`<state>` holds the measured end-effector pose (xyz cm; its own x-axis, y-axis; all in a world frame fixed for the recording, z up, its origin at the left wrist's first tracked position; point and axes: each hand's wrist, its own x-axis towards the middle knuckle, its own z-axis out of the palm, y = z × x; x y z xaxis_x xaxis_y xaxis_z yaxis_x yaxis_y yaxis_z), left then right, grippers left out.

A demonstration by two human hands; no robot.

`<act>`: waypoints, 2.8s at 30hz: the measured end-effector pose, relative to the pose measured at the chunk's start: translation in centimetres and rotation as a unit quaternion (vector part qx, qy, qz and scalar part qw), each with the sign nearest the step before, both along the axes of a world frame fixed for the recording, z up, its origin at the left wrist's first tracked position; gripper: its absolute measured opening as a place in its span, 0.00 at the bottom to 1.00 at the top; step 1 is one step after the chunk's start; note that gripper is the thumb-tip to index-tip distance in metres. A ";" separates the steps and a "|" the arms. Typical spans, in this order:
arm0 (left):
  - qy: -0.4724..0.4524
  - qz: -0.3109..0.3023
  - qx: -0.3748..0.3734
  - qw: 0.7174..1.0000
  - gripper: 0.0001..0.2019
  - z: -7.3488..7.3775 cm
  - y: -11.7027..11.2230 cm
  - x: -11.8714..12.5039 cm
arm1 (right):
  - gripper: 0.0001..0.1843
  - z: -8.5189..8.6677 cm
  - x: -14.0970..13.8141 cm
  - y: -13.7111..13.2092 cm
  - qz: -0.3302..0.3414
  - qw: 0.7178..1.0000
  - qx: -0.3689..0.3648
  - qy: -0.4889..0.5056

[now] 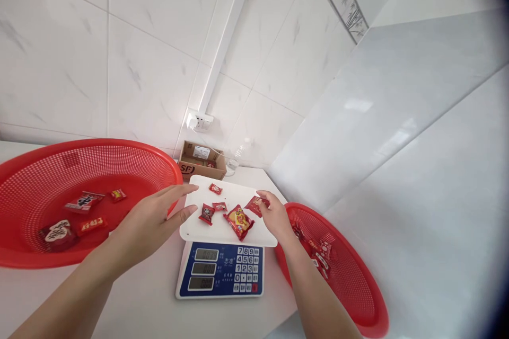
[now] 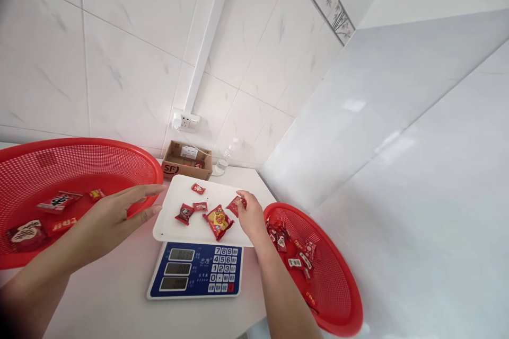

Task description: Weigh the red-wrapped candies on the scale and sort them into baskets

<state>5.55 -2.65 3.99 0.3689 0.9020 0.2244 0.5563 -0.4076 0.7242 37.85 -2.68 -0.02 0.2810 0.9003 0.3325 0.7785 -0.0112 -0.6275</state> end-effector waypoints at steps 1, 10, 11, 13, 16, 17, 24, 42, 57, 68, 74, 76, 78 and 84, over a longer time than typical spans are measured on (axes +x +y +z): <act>-0.001 -0.002 -0.001 1.000 0.23 0.1 -0.1 0.0 | 0.18 0.1 0.2 -0.1 -0.006 1.000 0.009 -0.003; 0.008 -0.007 0.006 1.000 0.23 0.0 0.0 0.1 | 0.29 -1.9 -0.2 -0.5 0.037 0.992 -0.109 -0.049; 0.010 -0.009 -0.001 1.000 0.23 0.2 -0.1 0.1 | 0.30 -2.1 -0.5 -0.5 0.045 0.988 -0.133 -0.060; 0.012 -0.011 -0.014 1.000 0.23 0.4 -0.3 0.1 | 0.29 -2.6 -1.1 -0.5 0.073 0.983 -0.155 -0.065; 0.007 -0.010 -0.017 1.000 0.23 0.4 -0.3 0.0 | 0.29 -2.7 -2.3 -0.3 0.117 0.974 -0.181 -0.071; 0.006 -0.011 -0.012 1.000 0.23 0.2 -0.3 0.0 | 0.30 -2.7 -2.7 -0.2 0.120 0.971 -0.193 -0.079; 0.009 -0.015 0.020 1.000 0.24 -0.5 0.1 0.1 | 0.32 -1.3 -6.4 0.6 0.168 0.950 -0.211 -0.158; 0.002 -0.027 0.028 0.999 0.26 -1.2 0.4 -0.1 | 0.34 -1.2 -7.8 5.0 0.192 0.938 -0.222 -0.184; -0.014 0.010 0.054 0.998 0.20 -0.1 0.0 -0.3 | 0.21 0.6 -3.2 -5.4 0.049 0.995 0.080 -0.044; -0.032 0.060 0.076 0.995 0.15 -0.7 0.2 0.2 | 0.27 -1.8 2.8 -14.3 -0.282 0.950 -0.126 -0.048; -0.018 0.049 0.071 0.996 0.16 -0.8 0.2 0.6 | 0.28 -3.3 2.0 -13.6 -0.285 0.922 -0.237 -0.111; -0.014 0.047 0.068 0.996 0.17 -0.9 0.3 0.7 | 0.28 -3.5 1.7 -13.4 -0.303 0.911 -0.254 -0.121; -0.010 0.046 0.067 0.997 0.17 -1.0 0.3 0.7 | 0.28 -3.6 1.4 -13.2 -0.314 0.903 -0.261 -0.132; 0.002 0.049 0.065 0.997 0.17 -1.4 0.6 1.0 | 0.28 -4.4 0.9 -13.1 -0.337 0.892 -0.260 -0.152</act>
<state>6.52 -2.03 2.61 0.2823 0.8971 0.3399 0.6007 -0.4416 0.6664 38.78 -15.77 -4.46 0.7847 0.6157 0.0725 0.6183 -0.7689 -0.1628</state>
